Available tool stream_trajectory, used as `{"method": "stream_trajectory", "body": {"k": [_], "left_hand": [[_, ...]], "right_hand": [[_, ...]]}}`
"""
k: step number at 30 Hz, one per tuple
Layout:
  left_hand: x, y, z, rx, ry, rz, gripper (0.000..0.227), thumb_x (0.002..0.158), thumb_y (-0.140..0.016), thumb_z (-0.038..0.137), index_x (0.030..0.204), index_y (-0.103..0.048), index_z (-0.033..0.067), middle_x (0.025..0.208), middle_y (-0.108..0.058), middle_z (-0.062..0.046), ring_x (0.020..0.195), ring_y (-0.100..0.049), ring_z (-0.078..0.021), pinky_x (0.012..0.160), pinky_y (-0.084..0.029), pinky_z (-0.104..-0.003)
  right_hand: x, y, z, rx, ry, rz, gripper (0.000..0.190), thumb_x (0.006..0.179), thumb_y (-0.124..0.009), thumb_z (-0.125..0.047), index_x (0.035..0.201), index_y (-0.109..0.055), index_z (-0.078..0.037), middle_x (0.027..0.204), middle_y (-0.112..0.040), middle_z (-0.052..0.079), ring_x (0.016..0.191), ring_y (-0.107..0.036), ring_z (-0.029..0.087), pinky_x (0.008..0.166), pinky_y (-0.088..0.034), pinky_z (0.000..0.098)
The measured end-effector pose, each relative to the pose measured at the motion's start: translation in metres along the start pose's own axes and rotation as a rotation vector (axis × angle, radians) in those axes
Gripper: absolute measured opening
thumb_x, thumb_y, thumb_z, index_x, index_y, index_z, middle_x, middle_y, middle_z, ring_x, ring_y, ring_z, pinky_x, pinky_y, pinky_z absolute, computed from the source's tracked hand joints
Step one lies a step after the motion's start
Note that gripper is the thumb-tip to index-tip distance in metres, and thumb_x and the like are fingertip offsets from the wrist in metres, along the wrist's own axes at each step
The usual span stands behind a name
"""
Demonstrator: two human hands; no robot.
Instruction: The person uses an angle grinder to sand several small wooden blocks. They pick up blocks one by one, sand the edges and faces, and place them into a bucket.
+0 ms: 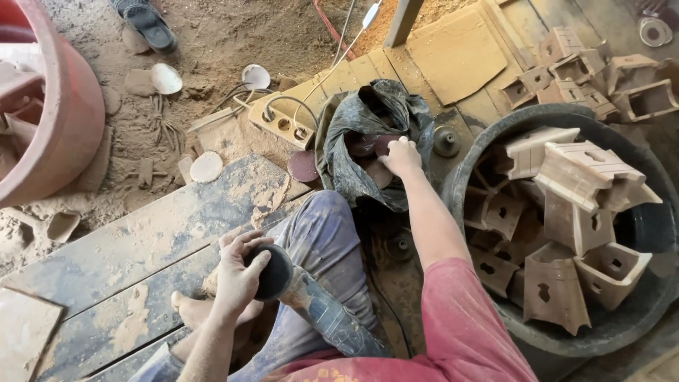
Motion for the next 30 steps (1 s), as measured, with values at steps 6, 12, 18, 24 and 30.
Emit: {"method": "stream_trajectory", "body": {"k": [6,12,18,24,30], "left_hand": [[-0.003,-0.004,0.030,-0.009,-0.027,-0.044,0.047,0.080,-0.075,0.000,0.126,-0.074,0.0088,0.101,-0.078,-0.009,0.107,-0.059,-0.0167,0.096,-0.043,-0.024],[-0.004,-0.001,0.020,-0.011,-0.006,-0.016,0.046,0.079,-0.076,0.002,0.124,-0.075,0.0138,0.103,-0.079,-0.004,0.109,-0.060,-0.0139,0.091,-0.045,-0.023],[-0.008,0.000,0.009,-0.016,-0.052,0.044,0.074,0.072,-0.087,0.007,0.140,-0.059,0.0120,0.128,-0.048,-0.011,0.120,-0.047,-0.0233,0.099,-0.046,-0.032],[-0.012,-0.009,-0.010,-0.099,-0.025,0.040,0.085,0.064,-0.094,0.012,0.140,-0.056,0.0066,0.125,-0.045,-0.011,0.113,-0.061,-0.0245,0.089,-0.051,-0.030],[-0.033,-0.027,0.015,-0.592,-0.086,0.153,0.051,0.085,-0.072,0.003,0.134,-0.058,-0.0013,0.129,-0.033,-0.014,0.123,-0.062,-0.0299,0.105,-0.049,-0.034]], "right_hand": [[-0.023,0.019,-0.019,0.034,0.047,0.002,0.058,0.087,-0.073,-0.042,0.124,-0.067,0.002,0.126,-0.054,0.024,0.125,-0.053,0.045,0.095,-0.056,0.0610],[0.008,-0.014,0.003,0.016,0.097,0.114,0.042,0.090,-0.065,-0.035,0.109,-0.071,0.002,0.118,-0.056,0.024,0.115,-0.057,0.048,0.094,-0.057,0.0573],[-0.005,0.010,0.022,0.279,-0.046,0.156,0.030,0.089,-0.056,-0.035,0.096,-0.077,-0.015,0.094,-0.073,0.017,0.095,-0.072,0.041,0.083,-0.060,0.0498],[-0.066,0.067,0.018,0.538,-0.093,0.561,0.016,0.086,-0.054,-0.012,0.092,-0.060,0.002,0.087,-0.066,0.029,0.095,-0.068,0.049,0.082,-0.056,0.0556],[-0.137,0.089,-0.025,0.539,0.206,0.845,0.010,0.080,-0.072,-0.006,0.077,-0.062,-0.007,0.073,-0.066,0.015,0.076,-0.070,0.035,0.072,-0.056,0.0448]]}}
Point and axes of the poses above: each hand's wrist, its own x-axis towards the middle knuckle, its own y-axis out of the back of the hand, z = x × y, the point moved 6 cm from there along x, towards the middle knuckle
